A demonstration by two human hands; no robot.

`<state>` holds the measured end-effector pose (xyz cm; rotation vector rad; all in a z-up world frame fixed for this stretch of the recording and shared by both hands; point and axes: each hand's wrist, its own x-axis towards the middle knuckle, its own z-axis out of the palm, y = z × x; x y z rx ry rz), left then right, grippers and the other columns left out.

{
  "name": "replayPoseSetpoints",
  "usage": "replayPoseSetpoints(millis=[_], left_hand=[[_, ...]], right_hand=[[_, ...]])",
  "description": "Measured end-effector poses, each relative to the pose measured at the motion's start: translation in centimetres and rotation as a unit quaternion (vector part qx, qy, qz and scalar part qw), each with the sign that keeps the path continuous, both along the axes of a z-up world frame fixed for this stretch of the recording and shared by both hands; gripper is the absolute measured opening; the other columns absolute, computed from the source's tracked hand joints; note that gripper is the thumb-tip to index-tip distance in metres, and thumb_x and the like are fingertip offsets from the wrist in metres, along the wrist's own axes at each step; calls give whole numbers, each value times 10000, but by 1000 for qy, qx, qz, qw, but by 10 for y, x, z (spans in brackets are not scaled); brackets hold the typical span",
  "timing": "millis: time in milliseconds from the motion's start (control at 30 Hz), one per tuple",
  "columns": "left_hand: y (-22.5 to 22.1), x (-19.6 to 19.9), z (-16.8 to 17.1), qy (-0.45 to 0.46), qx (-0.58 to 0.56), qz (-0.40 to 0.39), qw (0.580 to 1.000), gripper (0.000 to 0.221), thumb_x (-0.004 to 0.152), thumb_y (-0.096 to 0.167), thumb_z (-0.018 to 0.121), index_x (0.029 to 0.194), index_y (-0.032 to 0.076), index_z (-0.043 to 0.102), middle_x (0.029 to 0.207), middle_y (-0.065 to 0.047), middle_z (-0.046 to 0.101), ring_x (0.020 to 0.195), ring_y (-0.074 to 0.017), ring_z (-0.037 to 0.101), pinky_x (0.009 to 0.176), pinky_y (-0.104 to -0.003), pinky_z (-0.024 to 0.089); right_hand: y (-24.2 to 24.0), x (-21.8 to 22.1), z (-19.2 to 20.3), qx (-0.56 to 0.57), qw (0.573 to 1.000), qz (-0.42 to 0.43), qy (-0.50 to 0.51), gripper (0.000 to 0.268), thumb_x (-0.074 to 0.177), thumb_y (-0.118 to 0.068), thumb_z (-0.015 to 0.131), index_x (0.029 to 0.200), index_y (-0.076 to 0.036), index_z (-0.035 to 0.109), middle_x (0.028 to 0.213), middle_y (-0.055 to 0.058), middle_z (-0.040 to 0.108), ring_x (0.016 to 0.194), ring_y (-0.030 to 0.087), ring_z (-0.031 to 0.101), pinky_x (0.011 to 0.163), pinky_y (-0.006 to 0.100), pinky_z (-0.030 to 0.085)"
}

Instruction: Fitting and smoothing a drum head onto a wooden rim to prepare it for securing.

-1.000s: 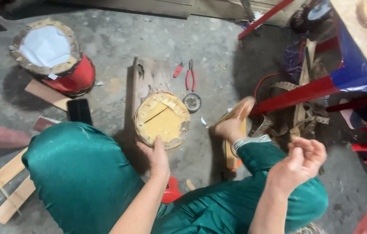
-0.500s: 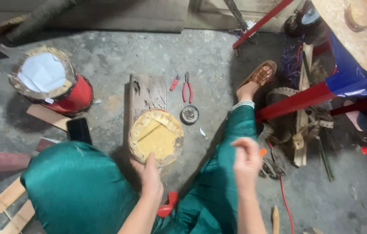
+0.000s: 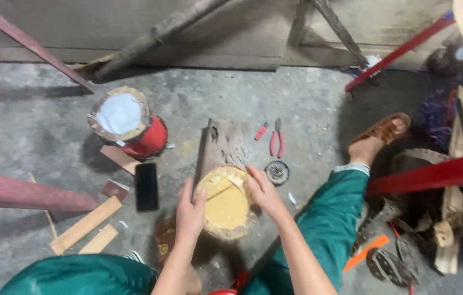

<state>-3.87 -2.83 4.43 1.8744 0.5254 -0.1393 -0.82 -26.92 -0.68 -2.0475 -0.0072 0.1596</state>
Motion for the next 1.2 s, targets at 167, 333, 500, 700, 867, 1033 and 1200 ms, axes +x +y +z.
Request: replayPoseSetpoints(millis=[167, 333, 500, 700, 867, 1033, 1200], left_hand=[[2, 2, 40, 24, -41, -91, 995, 470, 1004, 259, 553, 1472, 234, 590, 1452, -160, 614, 1391, -314, 528, 1147, -447, 436], [15, 40, 45, 26, 47, -177, 983, 446, 922, 389, 661, 1344, 247, 690, 1434, -31, 644, 1388, -235, 542, 1154, -412, 426], [-7, 95, 39, 43, 160, -319, 933, 568, 843, 664, 634, 1336, 384, 676, 1470, 160, 584, 1400, -132, 512, 1192, -389, 379], [-22, 120, 59, 126, 133, -370, 911, 351, 801, 524, 708, 1126, 416, 785, 1269, 93, 738, 1288, -232, 624, 1108, -394, 488], [-19, 119, 53, 113, 115, -345, 925, 393, 763, 574, 701, 1112, 414, 786, 1247, 81, 745, 1267, -240, 634, 1093, -396, 503], [22, 85, 61, 83, 10, -261, 962, 525, 954, 442, 602, 1427, 216, 617, 1453, -74, 621, 1394, -267, 526, 1196, -438, 391], [32, 25, 2, 36, -79, -118, 989, 620, 936, 326, 594, 1508, 113, 484, 1536, -71, 551, 1432, -190, 509, 1195, -334, 353]], right_hand=[[19, 0, 26, 29, 999, -17, 9, 440, 1020, -266, 530, 1442, -166, 603, 1373, 200, 636, 1319, 386, 573, 1140, 530, 406], [24, -1, 37, 27, 999, -25, 13, 449, 1011, -268, 532, 1438, -154, 612, 1335, 197, 657, 1273, 374, 610, 1111, 521, 445], [21, -5, 31, 6, 999, -32, 2, 438, 1005, -267, 553, 1429, -175, 616, 1289, 189, 676, 1241, 374, 627, 1078, 526, 472], [19, -6, 27, 7, 999, -31, -3, 437, 1016, -251, 529, 1427, -128, 611, 1288, 217, 662, 1241, 407, 620, 1072, 554, 465], [20, -2, 25, 22, 1000, -16, -6, 451, 1006, -244, 540, 1434, -108, 591, 1367, 227, 628, 1312, 414, 568, 1111, 552, 420], [6, -23, 39, 99, 993, -32, 57, 531, 1024, -293, 463, 1512, -84, 483, 1504, 234, 519, 1430, 396, 443, 1189, 561, 310], [15, -62, 48, 132, 977, -86, 145, 809, 927, -573, 426, 1585, -115, 316, 1642, 96, 383, 1512, 222, 356, 1204, 393, 291]])
